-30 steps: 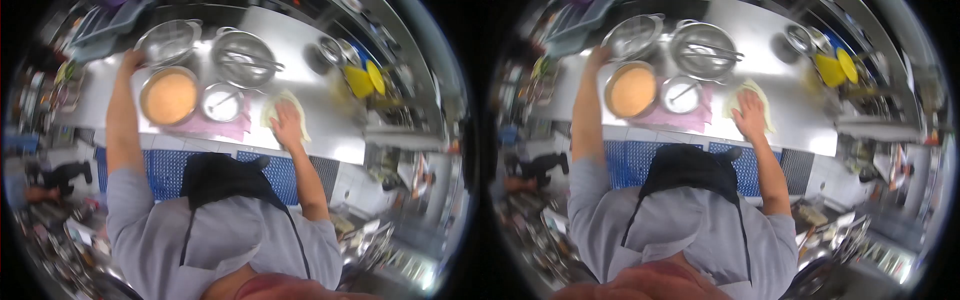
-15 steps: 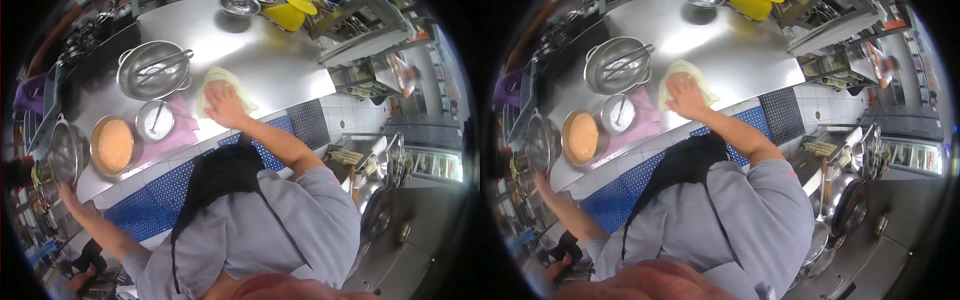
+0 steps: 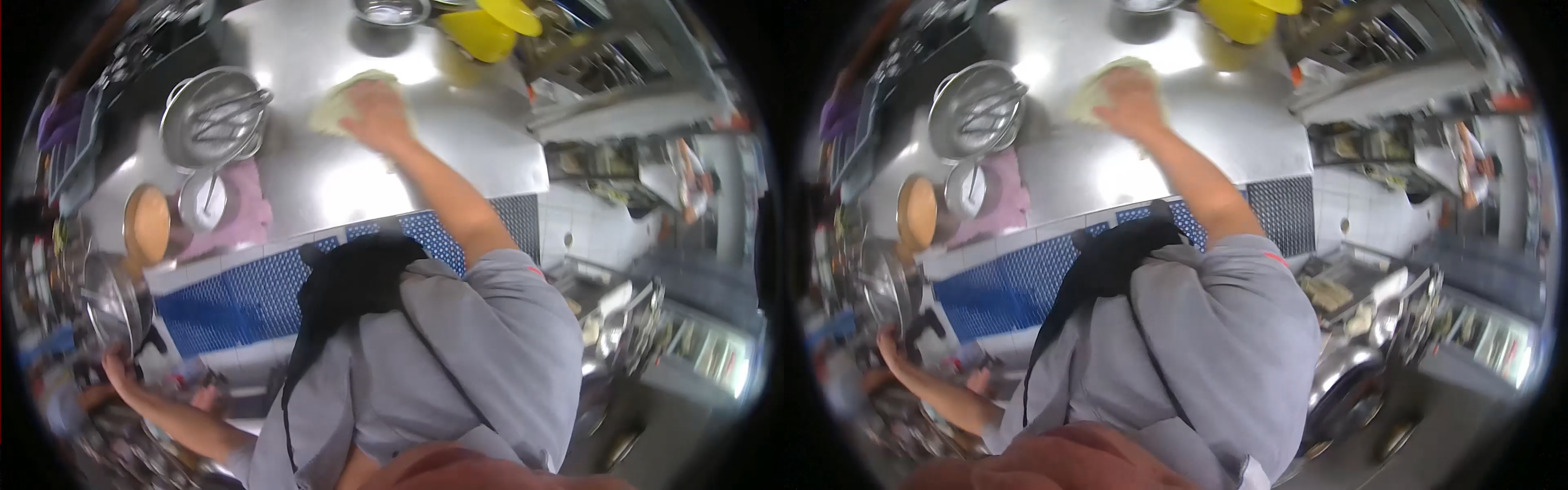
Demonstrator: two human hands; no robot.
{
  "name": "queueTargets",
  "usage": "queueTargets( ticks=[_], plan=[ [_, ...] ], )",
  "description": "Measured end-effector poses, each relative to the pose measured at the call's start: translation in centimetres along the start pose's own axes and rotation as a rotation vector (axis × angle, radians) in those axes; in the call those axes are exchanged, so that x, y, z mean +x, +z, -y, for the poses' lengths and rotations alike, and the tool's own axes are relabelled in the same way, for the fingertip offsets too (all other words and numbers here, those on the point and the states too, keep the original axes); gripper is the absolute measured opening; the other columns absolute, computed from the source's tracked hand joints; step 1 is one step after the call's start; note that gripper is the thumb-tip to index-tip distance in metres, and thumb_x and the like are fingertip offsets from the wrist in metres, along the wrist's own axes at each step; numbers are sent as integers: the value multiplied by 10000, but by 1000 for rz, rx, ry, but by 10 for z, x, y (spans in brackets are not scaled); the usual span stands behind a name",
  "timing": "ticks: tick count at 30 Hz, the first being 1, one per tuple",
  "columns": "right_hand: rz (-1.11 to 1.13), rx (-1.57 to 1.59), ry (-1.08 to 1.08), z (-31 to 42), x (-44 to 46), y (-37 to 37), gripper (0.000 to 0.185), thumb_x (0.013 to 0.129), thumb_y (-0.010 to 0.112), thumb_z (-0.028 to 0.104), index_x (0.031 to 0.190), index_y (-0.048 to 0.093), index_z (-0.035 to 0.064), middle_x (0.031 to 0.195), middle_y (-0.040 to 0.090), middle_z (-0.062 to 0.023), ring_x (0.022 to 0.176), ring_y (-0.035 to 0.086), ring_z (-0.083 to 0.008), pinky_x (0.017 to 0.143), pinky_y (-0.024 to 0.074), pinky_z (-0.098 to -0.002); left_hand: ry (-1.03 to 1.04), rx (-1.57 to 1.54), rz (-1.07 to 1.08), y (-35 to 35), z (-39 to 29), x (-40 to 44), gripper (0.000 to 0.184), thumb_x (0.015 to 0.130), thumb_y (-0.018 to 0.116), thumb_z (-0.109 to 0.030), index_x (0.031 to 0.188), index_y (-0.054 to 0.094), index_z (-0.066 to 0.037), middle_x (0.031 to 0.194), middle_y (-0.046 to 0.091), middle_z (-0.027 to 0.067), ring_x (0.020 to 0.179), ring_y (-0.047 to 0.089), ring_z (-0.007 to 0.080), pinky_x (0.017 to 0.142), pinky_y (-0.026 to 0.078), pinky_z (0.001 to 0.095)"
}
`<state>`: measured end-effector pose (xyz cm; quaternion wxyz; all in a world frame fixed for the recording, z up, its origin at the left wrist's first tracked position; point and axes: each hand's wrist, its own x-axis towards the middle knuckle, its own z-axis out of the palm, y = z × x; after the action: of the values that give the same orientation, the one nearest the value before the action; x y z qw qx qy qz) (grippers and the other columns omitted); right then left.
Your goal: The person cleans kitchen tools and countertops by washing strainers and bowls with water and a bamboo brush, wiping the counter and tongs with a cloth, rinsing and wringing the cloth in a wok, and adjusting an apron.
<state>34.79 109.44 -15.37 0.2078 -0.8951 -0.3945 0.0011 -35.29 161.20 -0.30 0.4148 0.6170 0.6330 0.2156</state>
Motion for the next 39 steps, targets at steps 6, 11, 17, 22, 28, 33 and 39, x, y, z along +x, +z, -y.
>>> queueTargets(
  ticks=[6, 11, 17, 22, 28, 33, 39],
  plan=[
    [-136, -284, -50, -131, -21, -47, 596, 918, 602, 432, 1358, 556, 32, 1412, 544, -187, 1353, 454, -342, 1160, 305, -464, -94, -30, -113, 34, 8, -122, 217, 805, 581, -83, 995, 680, -49, 882, 654, 28, 734, 606, 167, 638, 500, 295],
    [-182, -368, 162, -208, -91, -65, 664, 957, 519, 498, 1450, 497, 53, 1474, 465, -262, 1402, 379, -420, 1189, 239, -512, -40, -62, -108, 116, -69, -257, 305, 774, 580, -29, 1061, 678, 0, 902, 677, 38, 773, 609, 127, 716, 483, 253],
    [-83, -374, 190, -178, -134, -52, 696, 1011, 420, 479, 1567, 282, 84, 1597, 267, -248, 1463, 224, -461, 1198, 162, -543, 156, -94, 78, 209, -132, -327, 306, 767, 610, -38, 1061, 674, 22, 856, 650, 11, 734, 550, 116, 663, 442, 279],
    [11, -373, -44, -106, -114, -10, 661, 1010, 418, 388, 1571, 261, 75, 1602, 259, -243, 1461, 214, -488, 1190, 152, -572, 347, -9, 393, 312, -145, -320, 447, 750, 634, -55, 1184, 653, 48, 978, 714, 157, 915, 663, 236, 859, 522, 359],
    [103, -279, -158, -46, -53, 0, 555, 983, 460, 352, 1472, 465, 90, 1609, 278, -193, 1468, 234, -453, 1156, 223, -598, 182, 10, 540, 418, -145, -312, 408, 753, 579, -57, 1144, 678, 5, 960, 719, 203, 859, 708, 298, 801, 552, 406],
    [259, 135, -163, -59, -21, -27, 446, 981, 483, 276, 1336, 616, 41, 1518, 427, -210, 1431, 336, -418, 1159, 275, -513, 329, 162, 314, 469, -127, -290, 361, 768, 598, -116, 1102, 688, -13, 1034, 687, 284, 1008, 665, 435, 888, 527, 474],
    [2, 407, -251, 15, -14, -88, 422, 979, 487, 140, 1356, 563, -35, 1369, 574, -236, 1299, 521, -382, 1098, 393, -426, 410, 56, 211, 467, -127, -285, 348, 782, 619, -155, 1059, 652, 52, 1062, 675, 294, 1028, 653, 449, 901, 517, 505]
  ],
)
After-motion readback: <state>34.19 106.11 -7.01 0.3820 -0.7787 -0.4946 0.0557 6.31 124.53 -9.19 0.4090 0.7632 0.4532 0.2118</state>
